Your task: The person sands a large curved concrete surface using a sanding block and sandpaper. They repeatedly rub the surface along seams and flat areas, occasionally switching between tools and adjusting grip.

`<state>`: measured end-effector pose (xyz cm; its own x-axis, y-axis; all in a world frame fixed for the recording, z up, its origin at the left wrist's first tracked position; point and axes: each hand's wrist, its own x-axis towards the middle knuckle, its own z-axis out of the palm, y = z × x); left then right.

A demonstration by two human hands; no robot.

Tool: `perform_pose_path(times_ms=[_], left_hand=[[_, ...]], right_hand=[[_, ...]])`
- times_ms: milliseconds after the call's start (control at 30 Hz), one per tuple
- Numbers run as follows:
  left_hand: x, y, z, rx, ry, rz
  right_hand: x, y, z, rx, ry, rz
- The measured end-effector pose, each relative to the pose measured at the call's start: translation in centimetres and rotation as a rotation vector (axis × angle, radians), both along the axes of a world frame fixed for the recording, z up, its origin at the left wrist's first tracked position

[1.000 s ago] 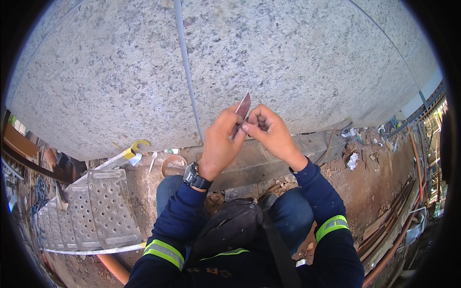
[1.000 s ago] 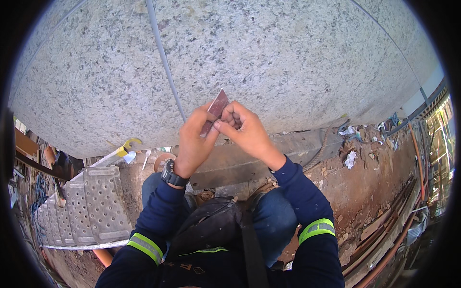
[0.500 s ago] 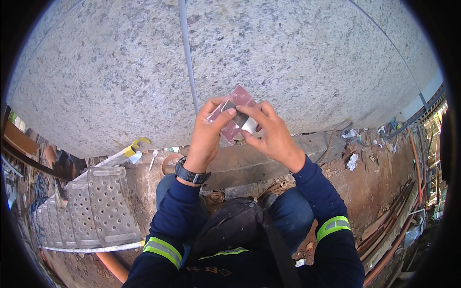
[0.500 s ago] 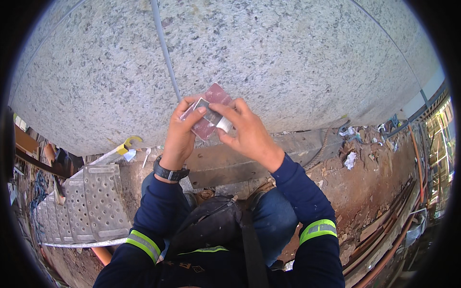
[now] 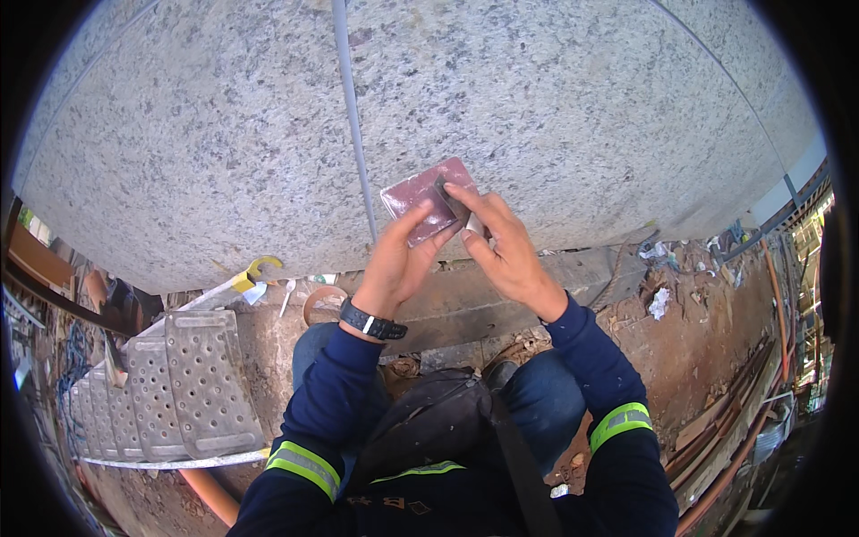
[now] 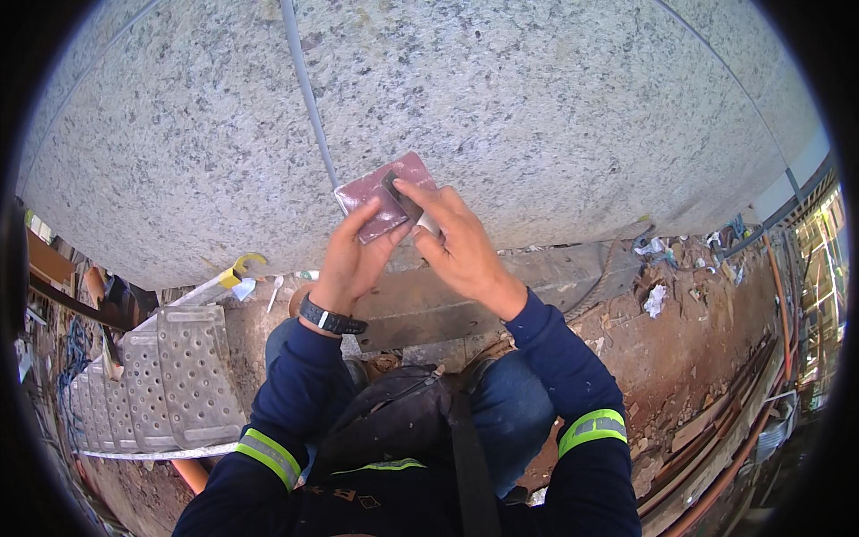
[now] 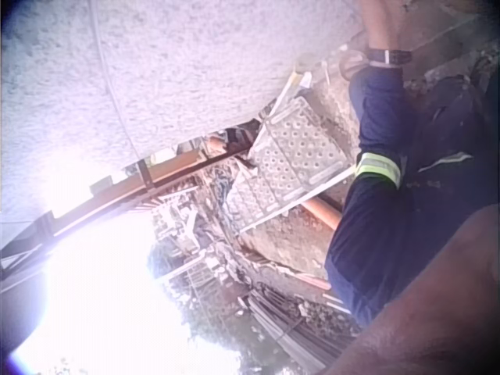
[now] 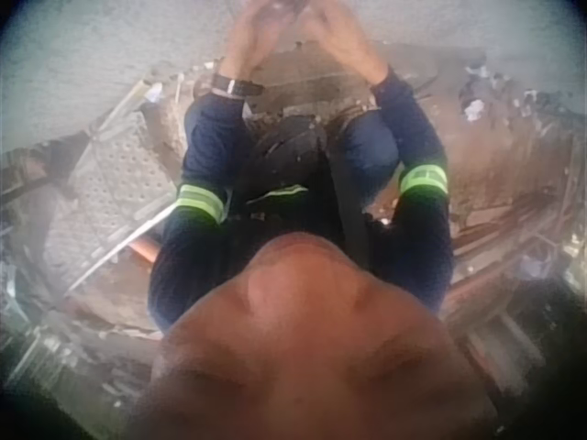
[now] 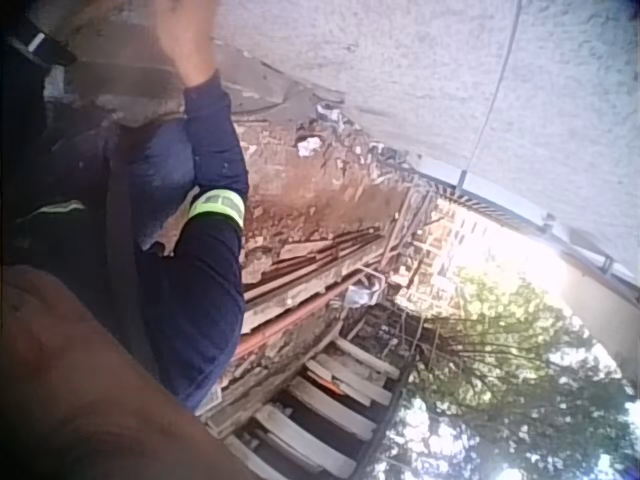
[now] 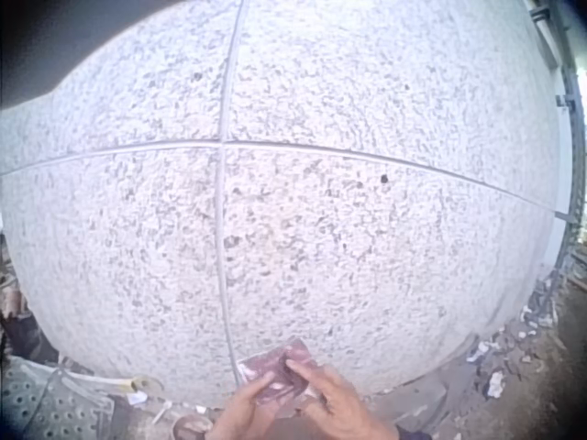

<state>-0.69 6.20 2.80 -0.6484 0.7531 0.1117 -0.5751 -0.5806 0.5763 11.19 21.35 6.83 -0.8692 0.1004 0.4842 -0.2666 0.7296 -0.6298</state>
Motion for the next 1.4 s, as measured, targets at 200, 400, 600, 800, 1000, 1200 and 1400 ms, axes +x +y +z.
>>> perform_pose_path(times_ms=[200, 400, 600, 800, 1000, 1200, 1400], left_hand=[[-0.5, -0.8, 0.9, 0.075, -0.082, 0.051], [0.1, 0.1, 0.0, 0.002, -0.142, 0.094], [-0.4, 0.4, -1.2, 0.095, -0.107, 0.04], [0.8, 0.8, -0.3, 0.011, -0.106, 0.123], [0.8, 0.8, -0.5, 0.075, -0.079, 0.057], [0.6, 0.5, 0.1, 0.014, -0.067, 0.132], [0.4, 0.2, -0.8, 0.068, -0.059, 0.05]], right_hand=[[0.4, -0.3, 0.4, 0.135, -0.123, -0.128], [0.0, -0.4, -0.4, 0.229, -0.145, -0.154], [0.0, -2.8, -0.8, 0.315, -0.166, -0.094], [-0.4, -2.3, -0.1, 0.298, -0.214, -0.172], [-1.1, -1.0, -0.4, 0.286, -0.185, -0.191], [-1.2, -0.5, -1.1, 0.294, -0.192, -0.215], [0.2, -3.1, -0.1, 0.28, -0.223, -0.131]])
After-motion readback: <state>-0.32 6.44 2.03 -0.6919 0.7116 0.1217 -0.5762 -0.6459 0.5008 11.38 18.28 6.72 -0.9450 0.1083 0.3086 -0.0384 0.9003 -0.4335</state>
